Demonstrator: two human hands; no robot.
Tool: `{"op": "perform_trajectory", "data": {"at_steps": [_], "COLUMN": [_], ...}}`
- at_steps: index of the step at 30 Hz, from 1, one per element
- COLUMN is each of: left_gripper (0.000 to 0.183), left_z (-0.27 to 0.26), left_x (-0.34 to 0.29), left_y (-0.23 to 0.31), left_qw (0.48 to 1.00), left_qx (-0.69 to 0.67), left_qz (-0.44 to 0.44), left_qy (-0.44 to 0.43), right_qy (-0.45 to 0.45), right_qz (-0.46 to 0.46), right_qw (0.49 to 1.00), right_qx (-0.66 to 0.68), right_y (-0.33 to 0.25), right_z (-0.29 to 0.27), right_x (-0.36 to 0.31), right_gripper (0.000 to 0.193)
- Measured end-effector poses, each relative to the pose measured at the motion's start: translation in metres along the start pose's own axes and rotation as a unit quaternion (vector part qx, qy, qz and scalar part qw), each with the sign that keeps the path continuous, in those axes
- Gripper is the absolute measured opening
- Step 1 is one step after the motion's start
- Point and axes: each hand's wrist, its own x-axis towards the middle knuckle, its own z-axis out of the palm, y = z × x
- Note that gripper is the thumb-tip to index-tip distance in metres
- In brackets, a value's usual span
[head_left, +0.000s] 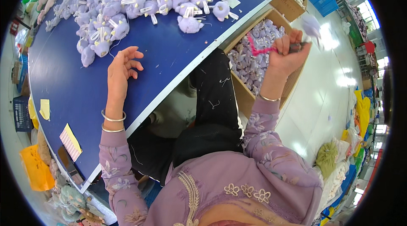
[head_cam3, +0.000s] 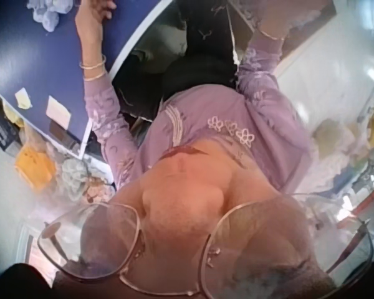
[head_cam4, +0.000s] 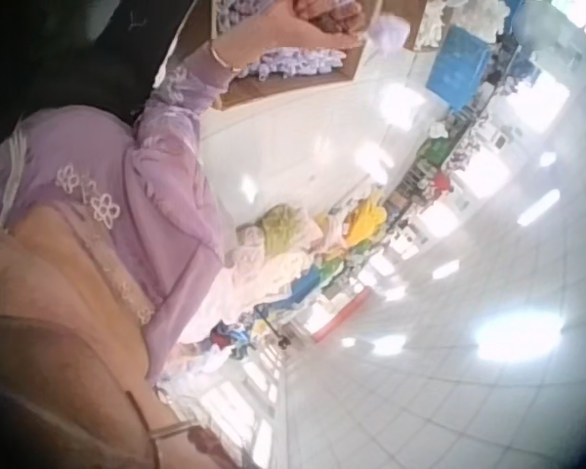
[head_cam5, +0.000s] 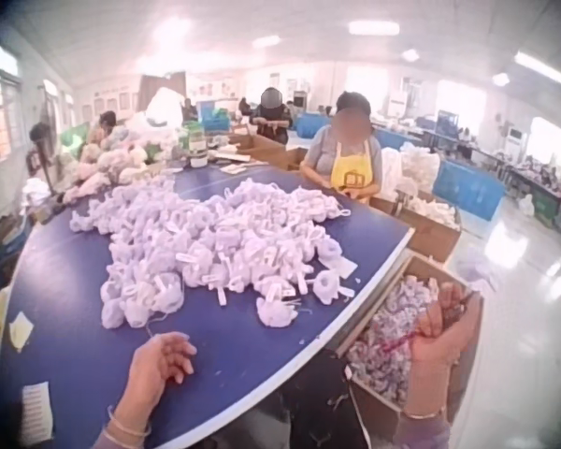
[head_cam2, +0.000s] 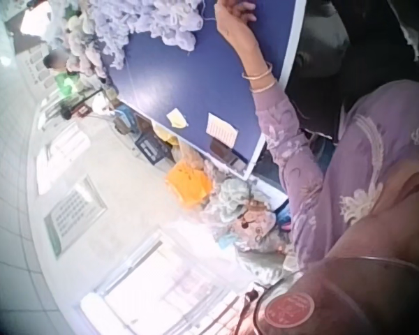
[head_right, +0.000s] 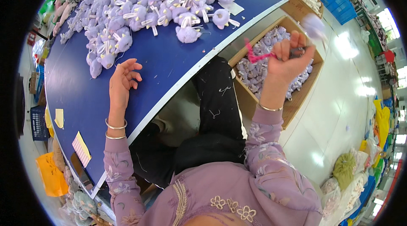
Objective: The person trims loose threads and excess fabric from small purple plush toys using scissors. They handle the toys one at a time, cutting stray fibers and then placing the finished items into a cardboard box.
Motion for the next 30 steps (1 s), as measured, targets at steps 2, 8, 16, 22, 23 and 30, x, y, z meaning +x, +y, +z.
{"op": "perform_trajectory", "data": {"at_steps": [2, 8, 16, 22, 23, 30], "left_gripper": [0.039, 0.036, 0.057, 0.044, 0.041, 0.036], "left_z": [0.012, 0.091, 0.157, 0.13, 0.126, 0.089], "left_x": [0.008, 0.047, 0.128, 0.13, 0.124, 0.089], "left_y": [0.003, 0.003, 0.002, -0.021, -0.019, -0.002], "left_qw": [1.0, 0.946, 0.777, 0.79, 0.795, 0.832], "left_qx": [0.002, 0.247, 0.526, 0.532, 0.53, 0.501], "left_qz": [0.005, 0.209, 0.343, 0.302, 0.293, 0.237], "left_qy": [0.008, 0.029, 0.039, 0.027, 0.034, 0.019], "right_qy": [-0.029, -0.144, -0.181, -0.244, -0.268, -0.244], "right_qz": [0.04, 0.157, -0.042, -0.064, -0.043, -0.135], "right_qw": [0.999, 0.928, 0.82, 0.658, 0.628, 0.685], "right_qx": [-0.019, -0.305, -0.542, -0.71, -0.729, -0.673], "right_y": [0.002, 0.064, 0.109, 0.141, 0.142, 0.141], "right_z": [-0.016, -0.011, 0.0, -0.005, -0.006, -0.016], "right_x": [-0.004, -0.04, 0.017, 0.026, 0.026, 0.022], "right_gripper": [0.035, 0.024, 0.02, 0.041, 0.042, 0.033]}}
